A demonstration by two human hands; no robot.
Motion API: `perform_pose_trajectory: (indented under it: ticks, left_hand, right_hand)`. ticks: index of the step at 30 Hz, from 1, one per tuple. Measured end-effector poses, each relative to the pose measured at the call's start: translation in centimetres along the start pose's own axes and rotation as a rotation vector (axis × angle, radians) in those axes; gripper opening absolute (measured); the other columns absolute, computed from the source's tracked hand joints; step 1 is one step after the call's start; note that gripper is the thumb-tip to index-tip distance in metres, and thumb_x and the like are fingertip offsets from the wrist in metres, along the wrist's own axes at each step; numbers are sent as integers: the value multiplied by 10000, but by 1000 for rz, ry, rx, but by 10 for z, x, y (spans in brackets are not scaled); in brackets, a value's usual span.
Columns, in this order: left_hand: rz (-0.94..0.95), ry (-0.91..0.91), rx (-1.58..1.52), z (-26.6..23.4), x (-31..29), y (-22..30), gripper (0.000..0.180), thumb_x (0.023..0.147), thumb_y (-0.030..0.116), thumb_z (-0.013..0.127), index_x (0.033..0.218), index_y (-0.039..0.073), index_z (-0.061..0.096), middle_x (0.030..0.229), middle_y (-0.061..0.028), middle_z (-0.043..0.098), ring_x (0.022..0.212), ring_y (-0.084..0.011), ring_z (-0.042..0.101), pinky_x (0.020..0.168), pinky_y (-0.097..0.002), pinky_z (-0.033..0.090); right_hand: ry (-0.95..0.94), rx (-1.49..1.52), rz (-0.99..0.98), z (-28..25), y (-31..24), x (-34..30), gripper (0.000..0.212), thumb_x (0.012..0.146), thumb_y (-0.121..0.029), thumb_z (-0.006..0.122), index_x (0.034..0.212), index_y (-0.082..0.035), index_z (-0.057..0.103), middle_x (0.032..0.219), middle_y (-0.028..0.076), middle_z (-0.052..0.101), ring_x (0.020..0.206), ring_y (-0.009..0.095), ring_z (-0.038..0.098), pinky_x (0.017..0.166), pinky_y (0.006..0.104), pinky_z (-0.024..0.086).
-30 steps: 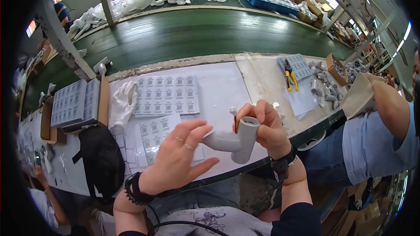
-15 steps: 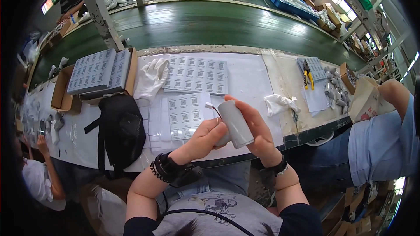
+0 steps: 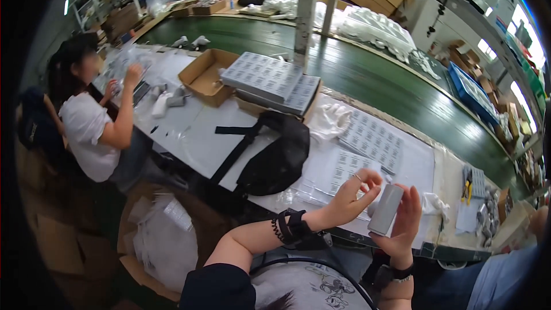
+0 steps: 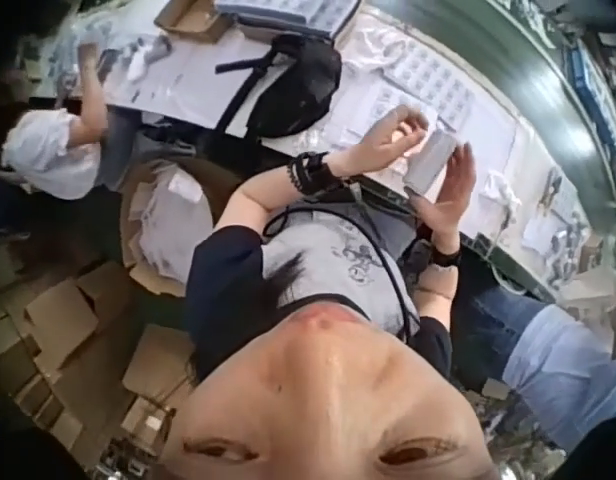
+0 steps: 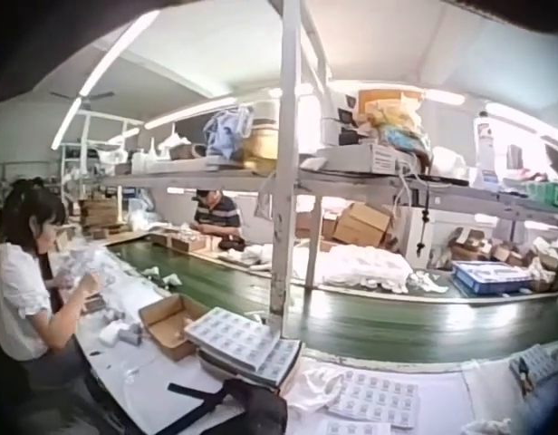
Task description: The person fastens a scanner to their wrist, picks up a gray plastic component from a pile, and applies a sticker from a sheet. After pressing the sticker onto the component, they place it on the conveyor belt.
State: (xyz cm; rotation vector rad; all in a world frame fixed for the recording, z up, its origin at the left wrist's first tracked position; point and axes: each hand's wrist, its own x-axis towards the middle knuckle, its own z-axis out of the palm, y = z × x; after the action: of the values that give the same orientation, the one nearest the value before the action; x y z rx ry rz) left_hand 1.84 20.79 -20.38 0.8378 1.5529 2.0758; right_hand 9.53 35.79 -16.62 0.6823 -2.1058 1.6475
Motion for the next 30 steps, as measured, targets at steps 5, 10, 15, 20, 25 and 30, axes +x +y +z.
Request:
perform_pose_trajectory:
  ticks: [5,10,15,20,25,30]
  left_hand:
    - [254,137,228,10,-22,33,488,817,138,560,1236,47,326,1050,-135,493,897,-215,529,762,-308,432]
    - [233,110,313,-1,-28,39,549,756,101,605,1226,76,324,979,-149,509,864,-251,548,762,-329,443]
    - [60,48,203,-12,-24,62,441,747,33,592,1147,39,408,1019,-86,519,906,-139,519,778,-256,420]
    - [-69,-23,-86,-15,-13,53,288,780,146,554,1029,14,493,835,-42,568,771,-91,539,702,-218,427]
    - [-102,-44,-258,-10,-16,42,296,831,237,471,1014,7,503,800,-63,582,725,-112,551,685,-221,435]
    - [-221,-9,-496,-8,-14,35,386,879,337,430,1074,6,462,793,-78,581,686,-137,553,679,-249,447]
  right_hand:
    - [-62,-528,-112,21,-11,7,890,542,-27,740,1305,7,283,1238,193,420,1133,327,445,917,397,393]
    - [13,-555,-162,47,-15,15,817,531,-43,744,1251,15,362,1186,222,457,1067,361,485,877,403,426]
    - [3,-497,-297,51,-12,22,817,512,-61,759,1235,3,383,1190,207,472,1038,366,506,859,401,442]
    - [-27,-328,-226,47,-7,17,835,520,-96,778,1245,-13,373,1195,181,481,1022,341,520,832,380,454]
    - [-4,-166,-108,45,-5,4,840,544,-138,799,1251,-22,361,1205,150,482,1013,295,521,807,345,460]
    - [-28,-18,-70,43,5,-4,970,512,-105,836,1305,-54,278,1237,158,443,1119,261,459,929,371,364]
